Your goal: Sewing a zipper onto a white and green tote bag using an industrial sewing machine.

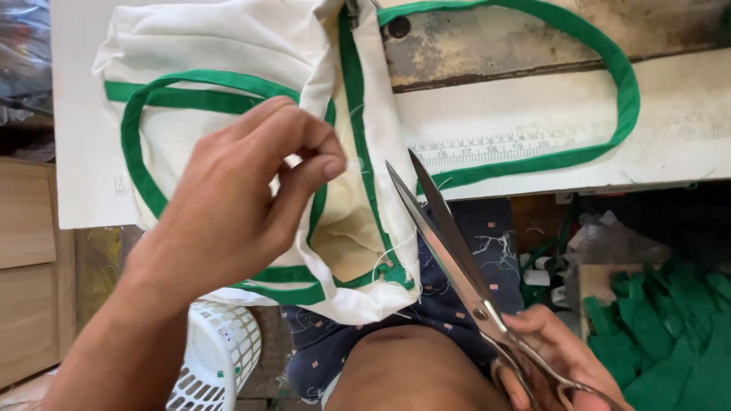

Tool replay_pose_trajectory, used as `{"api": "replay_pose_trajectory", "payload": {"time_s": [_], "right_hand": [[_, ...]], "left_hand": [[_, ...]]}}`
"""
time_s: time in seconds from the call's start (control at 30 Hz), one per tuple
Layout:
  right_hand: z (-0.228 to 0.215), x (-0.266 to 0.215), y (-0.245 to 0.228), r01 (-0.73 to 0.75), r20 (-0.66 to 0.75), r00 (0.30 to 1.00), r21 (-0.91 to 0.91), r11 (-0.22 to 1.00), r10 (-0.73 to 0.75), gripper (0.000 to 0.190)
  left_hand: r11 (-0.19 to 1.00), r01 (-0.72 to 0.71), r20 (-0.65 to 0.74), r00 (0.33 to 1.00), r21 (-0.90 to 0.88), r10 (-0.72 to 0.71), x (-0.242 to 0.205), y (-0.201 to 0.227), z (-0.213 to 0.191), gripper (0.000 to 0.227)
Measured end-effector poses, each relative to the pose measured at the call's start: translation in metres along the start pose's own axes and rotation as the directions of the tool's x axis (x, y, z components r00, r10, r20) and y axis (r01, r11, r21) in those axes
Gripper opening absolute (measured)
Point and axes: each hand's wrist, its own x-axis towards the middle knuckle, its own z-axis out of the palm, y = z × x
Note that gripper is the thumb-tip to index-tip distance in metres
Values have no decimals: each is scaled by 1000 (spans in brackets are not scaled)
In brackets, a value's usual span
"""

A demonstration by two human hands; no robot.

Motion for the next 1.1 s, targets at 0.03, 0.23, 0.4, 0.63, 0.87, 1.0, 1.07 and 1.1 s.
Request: {"api": "replay_pose_trajectory", "payload": {"time_s": [0.03,0.23,0.4,0.63,0.87,1.0,1.07,1.1], "right_hand": [[16,11,-12,-2,9,1000,-10,1000,2,94],[57,69,-50,-50,166,984,-112,992,69,91],[87,81,-63,96,35,995,-427,899,-89,62],[34,42,-136,-174,-372,721,-914,367,-585,86],[-80,112,-246,-117,-123,846,-992,44,-519,55],[-27,163,-247,-96,58,856,-959,-268,-514,38],[-56,170,-261,-91,207,867,-827,-554,-453,49],[-71,173,-268,-66,334,879,-624,-779,-342,61]], "left_hand": [[1000,3,-13,1000,3,-3,0,1,3,10],[960,-222,-141,970,-171,199,2,18,13,11],[867,-244,99,944,-433,315,-4,3,11,20],[944,-185,16,980,-273,197,-1,-47,41,34],[949,-234,9,971,212,237,-11,-129,57,72],[926,-292,77,956,237,282,-10,-137,47,66],[934,-278,109,960,226,259,-6,-134,41,68],[938,-266,140,961,223,239,-4,-133,38,69]]}}
